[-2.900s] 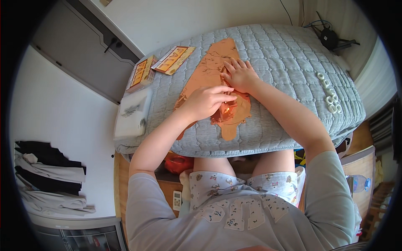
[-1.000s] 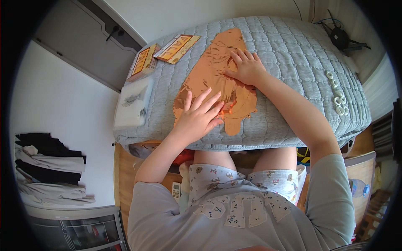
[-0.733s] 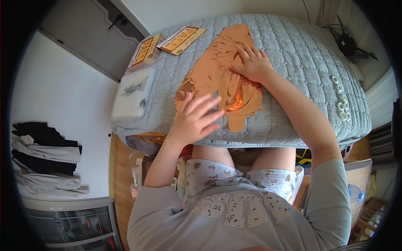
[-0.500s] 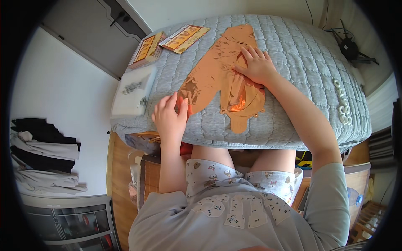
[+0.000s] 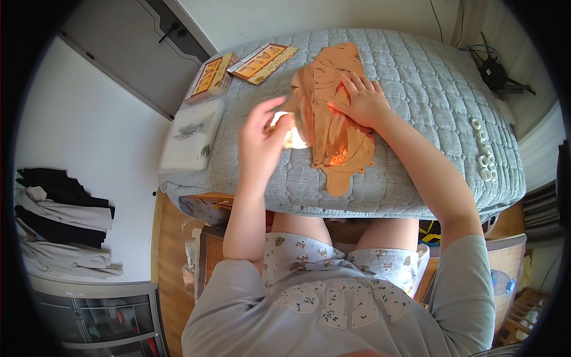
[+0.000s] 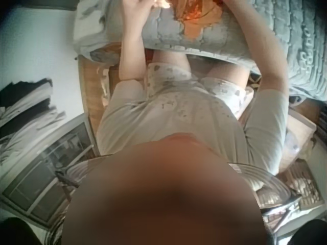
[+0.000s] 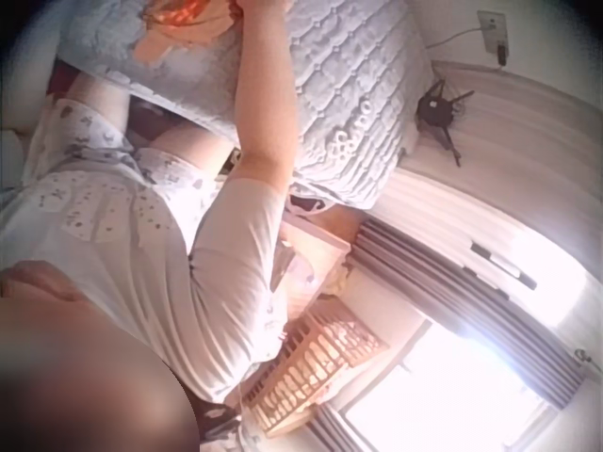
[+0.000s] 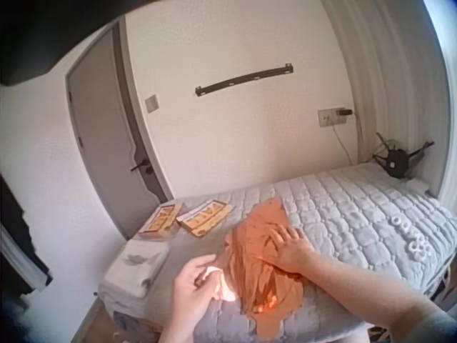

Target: Folding a gold-colored metallic decoration and placing it into a clear plastic sleeve with a cardboard backing.

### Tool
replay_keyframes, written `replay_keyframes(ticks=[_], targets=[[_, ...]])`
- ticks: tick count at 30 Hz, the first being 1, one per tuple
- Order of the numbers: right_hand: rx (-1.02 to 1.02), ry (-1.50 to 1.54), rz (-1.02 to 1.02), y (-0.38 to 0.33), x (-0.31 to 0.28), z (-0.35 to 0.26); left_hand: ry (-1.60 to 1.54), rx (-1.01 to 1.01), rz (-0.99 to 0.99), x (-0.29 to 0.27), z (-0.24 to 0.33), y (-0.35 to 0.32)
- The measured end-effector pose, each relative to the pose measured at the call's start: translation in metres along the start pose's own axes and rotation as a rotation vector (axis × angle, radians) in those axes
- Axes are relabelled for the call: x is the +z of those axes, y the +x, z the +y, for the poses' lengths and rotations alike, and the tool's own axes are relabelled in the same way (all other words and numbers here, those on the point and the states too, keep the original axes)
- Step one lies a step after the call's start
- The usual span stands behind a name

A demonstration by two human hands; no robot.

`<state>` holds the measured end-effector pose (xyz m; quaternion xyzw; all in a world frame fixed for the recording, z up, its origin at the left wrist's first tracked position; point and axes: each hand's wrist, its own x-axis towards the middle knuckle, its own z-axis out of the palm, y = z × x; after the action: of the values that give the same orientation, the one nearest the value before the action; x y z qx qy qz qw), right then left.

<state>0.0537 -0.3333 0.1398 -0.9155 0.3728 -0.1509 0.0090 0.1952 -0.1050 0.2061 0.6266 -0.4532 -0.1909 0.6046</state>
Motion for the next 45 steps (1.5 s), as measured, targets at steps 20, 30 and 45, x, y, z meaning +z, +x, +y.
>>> replay_keyframes(ticks=[20, 30, 45], targets=[[-0.029, -0.1, -0.177, 0.011, 0.01, 0.007, 0.088, 0.279, -0.709, 0.045, -0.042, 0.089], [-0.025, -0.06, -0.145, 0.019, 0.027, 0.024, 0.902, 0.541, -0.828, 0.038, -0.098, 0.139], [-0.02, 0.459, -0.142, 0.026, -0.01, 0.037, 1.037, 0.587, -0.766, 0.036, -0.074, 0.133]])
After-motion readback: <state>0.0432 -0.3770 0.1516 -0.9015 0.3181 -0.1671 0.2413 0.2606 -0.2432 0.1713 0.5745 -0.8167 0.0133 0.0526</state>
